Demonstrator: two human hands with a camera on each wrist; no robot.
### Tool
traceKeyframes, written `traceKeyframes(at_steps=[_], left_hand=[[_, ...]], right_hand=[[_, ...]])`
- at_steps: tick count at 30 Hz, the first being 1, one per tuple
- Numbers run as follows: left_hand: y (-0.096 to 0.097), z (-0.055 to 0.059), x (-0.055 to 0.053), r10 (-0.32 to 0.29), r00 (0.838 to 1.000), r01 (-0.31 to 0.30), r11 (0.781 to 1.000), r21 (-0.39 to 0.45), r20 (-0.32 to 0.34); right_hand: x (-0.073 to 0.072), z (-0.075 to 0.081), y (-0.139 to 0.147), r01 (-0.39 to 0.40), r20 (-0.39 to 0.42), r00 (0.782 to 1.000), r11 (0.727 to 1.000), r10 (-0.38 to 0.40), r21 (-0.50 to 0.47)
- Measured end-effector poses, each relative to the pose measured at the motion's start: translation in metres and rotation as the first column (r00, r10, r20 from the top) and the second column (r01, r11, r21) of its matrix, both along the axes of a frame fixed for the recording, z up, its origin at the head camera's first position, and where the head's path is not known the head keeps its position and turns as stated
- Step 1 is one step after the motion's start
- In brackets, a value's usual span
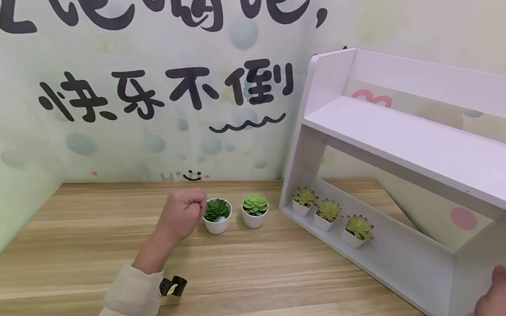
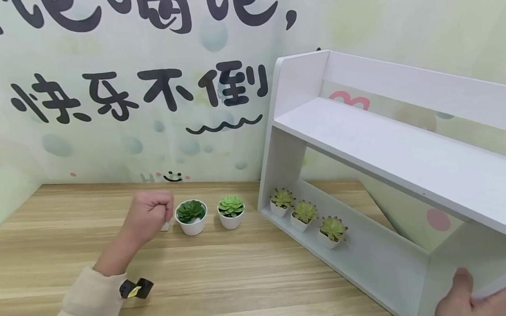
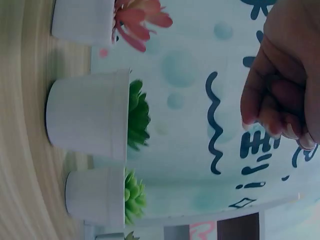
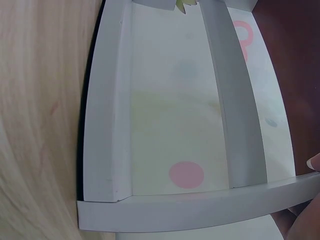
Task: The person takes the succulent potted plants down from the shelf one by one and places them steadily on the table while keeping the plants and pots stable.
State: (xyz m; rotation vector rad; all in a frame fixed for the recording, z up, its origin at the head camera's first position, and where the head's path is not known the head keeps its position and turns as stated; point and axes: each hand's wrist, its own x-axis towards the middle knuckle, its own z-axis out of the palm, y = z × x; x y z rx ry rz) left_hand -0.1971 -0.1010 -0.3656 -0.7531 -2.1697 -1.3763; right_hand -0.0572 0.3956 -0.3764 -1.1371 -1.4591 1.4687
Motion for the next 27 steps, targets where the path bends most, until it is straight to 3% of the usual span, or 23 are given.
traceKeyframes(at_steps=[5, 8, 12, 14, 16, 18, 21, 27], left_hand=[[0.02, -0.002, 0.002, -0.031, 0.998, 0.037, 0.991, -0.128, 0.047], [0.035, -0.004, 0.003, -0.06, 0.998, 0.067, 0.971, -0.231, 0.037], [0.058, -0.007, 0.007, -0.127, 0.99, 0.14, 0.914, -0.381, 0.06], [0.071, -0.006, 0.008, -0.144, 0.983, 0.178, 0.881, -0.439, 0.111], [0.087, -0.006, 0.009, -0.143, 0.978, 0.201, 0.851, -0.485, 0.155], [0.104, -0.007, 0.008, -0.126, 0.973, 0.21, 0.837, -0.505, 0.195], [0.129, -0.012, 0.004, -0.101, 0.966, 0.209, 0.847, -0.489, 0.237], [0.162, -0.03, -0.003, -0.061, 0.942, 0.182, 0.918, -0.352, 0.329]], right_hand=[[0.001, 0.001, 0.004, -0.036, 0.014, 0.999, 0.999, 0.036, 0.037], [0.002, 0.001, 0.003, -0.042, 0.035, 0.999, 0.997, 0.04, 0.07], [0.006, 0.001, 0.0, -0.019, 0.047, 0.999, 0.991, 0.013, 0.13], [0.006, 0.001, -0.001, -0.009, 0.061, 0.998, 0.985, -0.001, 0.17], [0.007, 0.001, -0.001, -0.006, 0.076, 0.997, 0.98, -0.009, 0.201], [0.007, 0.002, -0.001, -0.011, 0.1, 0.995, 0.974, -0.012, 0.225], [0.007, 0.001, 0.0, -0.023, 0.09, 0.996, 0.973, 0.002, 0.229], [0.007, -0.003, 0.005, -0.044, 0.079, 0.997, 0.97, 0.026, 0.24]])
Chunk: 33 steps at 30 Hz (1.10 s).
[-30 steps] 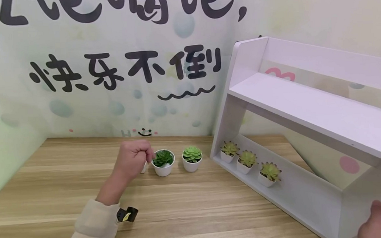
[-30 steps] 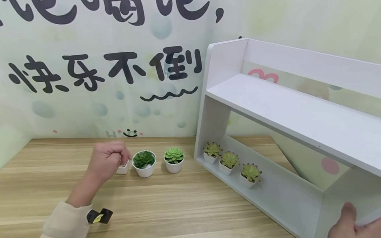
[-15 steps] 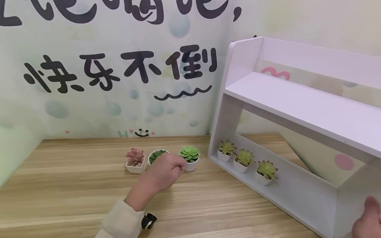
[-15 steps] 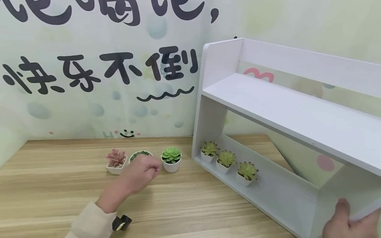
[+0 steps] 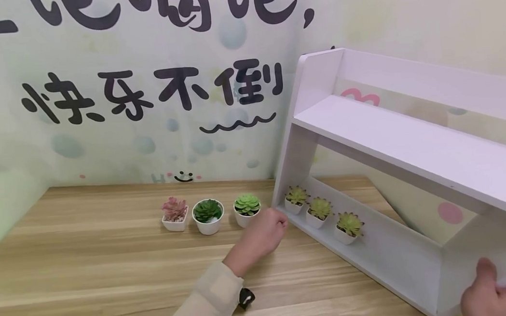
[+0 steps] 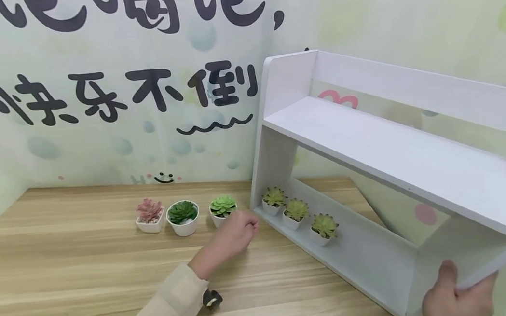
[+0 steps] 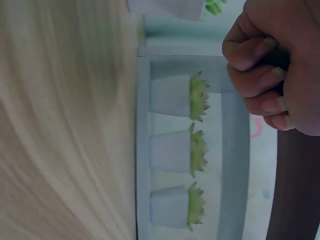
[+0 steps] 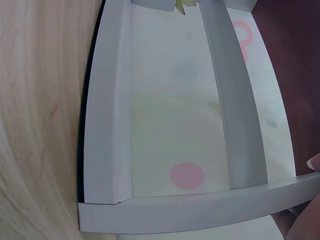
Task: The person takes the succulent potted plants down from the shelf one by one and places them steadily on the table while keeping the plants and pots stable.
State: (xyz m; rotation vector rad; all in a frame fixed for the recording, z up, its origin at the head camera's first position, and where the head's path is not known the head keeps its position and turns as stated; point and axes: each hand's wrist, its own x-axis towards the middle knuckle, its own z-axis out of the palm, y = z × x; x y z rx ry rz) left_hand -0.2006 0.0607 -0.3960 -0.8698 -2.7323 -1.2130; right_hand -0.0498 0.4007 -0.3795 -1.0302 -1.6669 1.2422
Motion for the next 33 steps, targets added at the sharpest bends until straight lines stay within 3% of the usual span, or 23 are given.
traceKeyframes(at_steps=[7, 13, 20, 29, 33], left_hand=[[0.019, -0.015, -0.007, 0.081, 0.994, -0.084, 0.996, 0.041, 0.08], [0.027, -0.023, -0.01, 0.179, 0.974, -0.189, 0.98, 0.061, 0.136], [0.033, -0.03, -0.017, 0.233, 0.955, -0.26, 0.956, 0.14, 0.183], [0.044, -0.037, -0.028, 0.211, 0.955, -0.256, 0.941, 0.221, 0.209], [0.047, -0.041, -0.033, 0.201, 0.96, -0.252, 0.925, 0.286, 0.195]], right_hand=[[-0.002, -0.001, 0.002, 0.002, -0.028, 1.0, 1.0, -0.001, 0.014], [-0.002, 0.0, 0.0, -0.017, 0.001, 1.0, 0.999, 0.017, 0.035], [-0.001, -0.001, 0.001, 0.004, 0.019, 1.0, 0.998, -0.005, 0.058], [0.0, 0.0, 0.0, 0.002, 0.037, 0.999, 0.999, -0.003, 0.043], [-0.002, 0.0, -0.002, 0.002, 0.046, 0.999, 0.998, -0.005, 0.065]])
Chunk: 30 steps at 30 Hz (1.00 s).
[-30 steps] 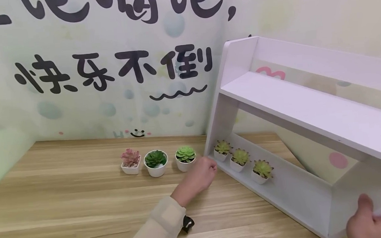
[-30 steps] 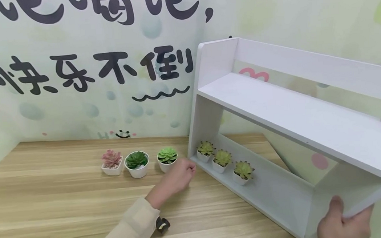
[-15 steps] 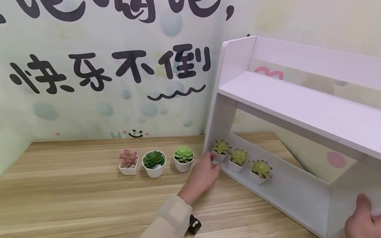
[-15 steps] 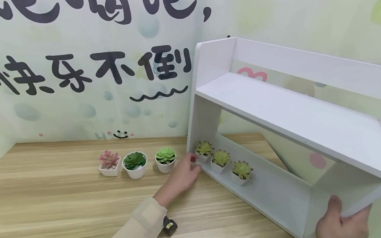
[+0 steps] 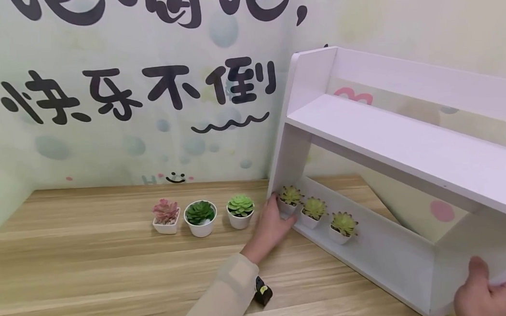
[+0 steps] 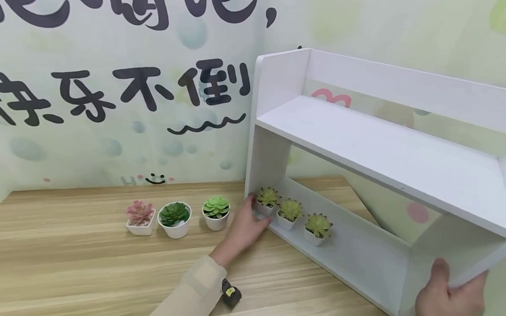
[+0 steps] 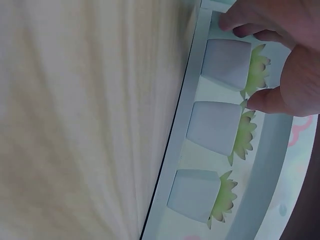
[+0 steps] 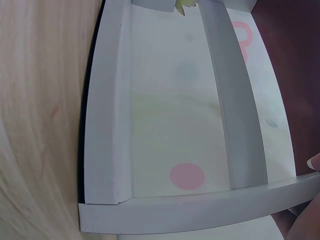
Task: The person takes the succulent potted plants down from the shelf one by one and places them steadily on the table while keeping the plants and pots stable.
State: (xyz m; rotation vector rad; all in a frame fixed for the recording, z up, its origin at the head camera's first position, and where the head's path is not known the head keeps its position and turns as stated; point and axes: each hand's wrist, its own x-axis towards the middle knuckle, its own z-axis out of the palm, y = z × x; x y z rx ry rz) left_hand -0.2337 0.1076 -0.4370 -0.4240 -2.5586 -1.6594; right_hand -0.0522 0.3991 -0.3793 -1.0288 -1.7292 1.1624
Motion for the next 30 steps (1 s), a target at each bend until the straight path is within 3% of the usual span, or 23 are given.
traceKeyframes(at_steps=[8, 16, 23, 30], left_hand=[[0.006, -0.002, -0.007, 0.02, 0.999, -0.018, 0.998, 0.056, -0.032], [0.014, -0.005, -0.011, 0.049, 0.999, -0.048, 0.997, 0.056, -0.012], [0.015, -0.011, -0.017, 0.043, 0.999, -0.043, 0.995, 0.095, 0.008], [0.015, -0.016, -0.023, 0.043, 0.999, -0.039, 0.989, 0.141, -0.026]], right_hand=[[-0.001, -0.003, 0.0, -0.004, -0.022, 1.0, 1.0, 0.005, 0.022], [-0.001, -0.002, -0.001, 0.01, -0.001, 1.0, 0.998, -0.009, 0.065], [-0.001, -0.001, -0.004, 0.006, -0.017, 1.0, 0.998, -0.005, 0.066], [-0.001, -0.003, -0.002, 0.017, -0.006, 1.0, 0.997, -0.016, 0.077]])
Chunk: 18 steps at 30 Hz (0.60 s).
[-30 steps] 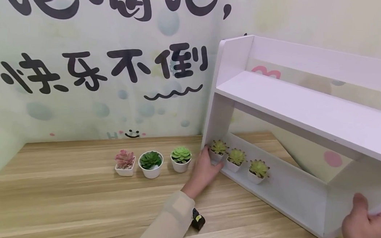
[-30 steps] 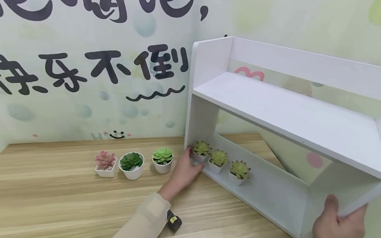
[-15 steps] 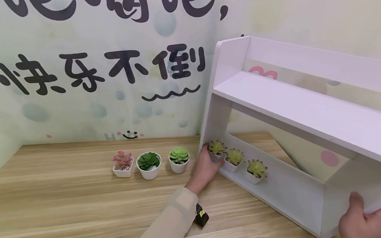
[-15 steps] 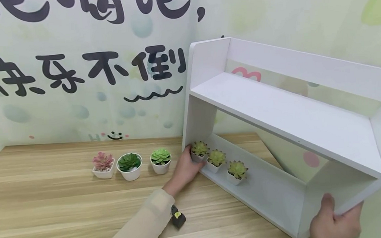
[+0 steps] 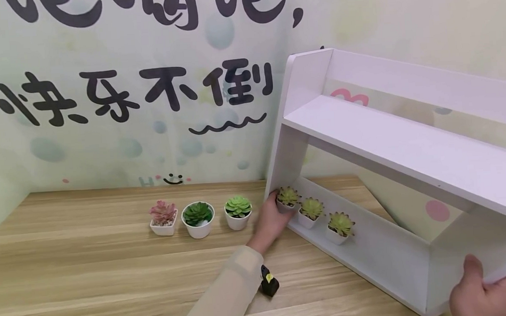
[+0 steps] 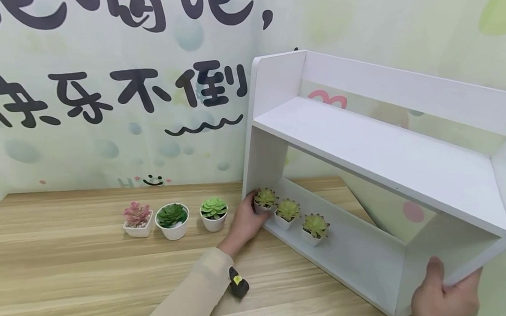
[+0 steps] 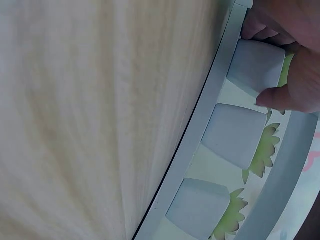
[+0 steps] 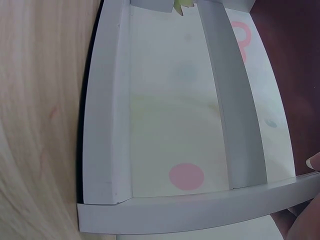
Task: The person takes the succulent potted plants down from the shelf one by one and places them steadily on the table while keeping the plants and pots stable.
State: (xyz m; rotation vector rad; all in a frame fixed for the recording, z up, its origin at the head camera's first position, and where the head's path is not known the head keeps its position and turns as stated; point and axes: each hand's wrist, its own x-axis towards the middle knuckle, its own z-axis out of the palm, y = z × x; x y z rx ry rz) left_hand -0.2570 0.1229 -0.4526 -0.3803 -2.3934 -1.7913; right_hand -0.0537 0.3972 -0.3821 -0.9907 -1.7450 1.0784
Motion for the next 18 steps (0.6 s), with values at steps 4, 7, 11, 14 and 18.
traceKeyframes(at_steps=[4, 7, 11, 14, 18], left_hand=[[0.0021, -0.0016, -0.0005, 0.01, 1.0, -0.01, 1.0, 0.009, 0.003], [0.003, -0.0024, 0.0002, 0.025, 0.999, -0.025, 1.0, 0.009, 0.026], [0.0035, -0.0027, 0.002, 0.053, 0.998, -0.052, 0.999, -0.006, 0.043], [0.0036, -0.0018, 0.003, 0.065, 0.997, -0.065, 0.998, 0.007, 0.053], [0.0042, -0.0002, 0.0038, 0.071, 0.996, -0.074, 0.996, 0.051, 0.061]], right_hand=[[-0.0002, -0.001, 0.0026, 0.002, 0.005, 1.0, 1.0, -0.001, -0.006], [-0.0003, -0.0014, 0.0026, 0.002, -0.001, 1.0, 1.0, -0.002, -0.009], [0.0005, -0.0014, -0.0002, -0.003, -0.027, 1.0, 1.0, 0.003, -0.012], [0.001, -0.0003, -0.0026, -0.006, -0.034, 0.999, 1.0, 0.005, -0.006], [0.001, 0.001, -0.0041, -0.001, -0.028, 1.0, 1.0, 0.001, 0.011]])
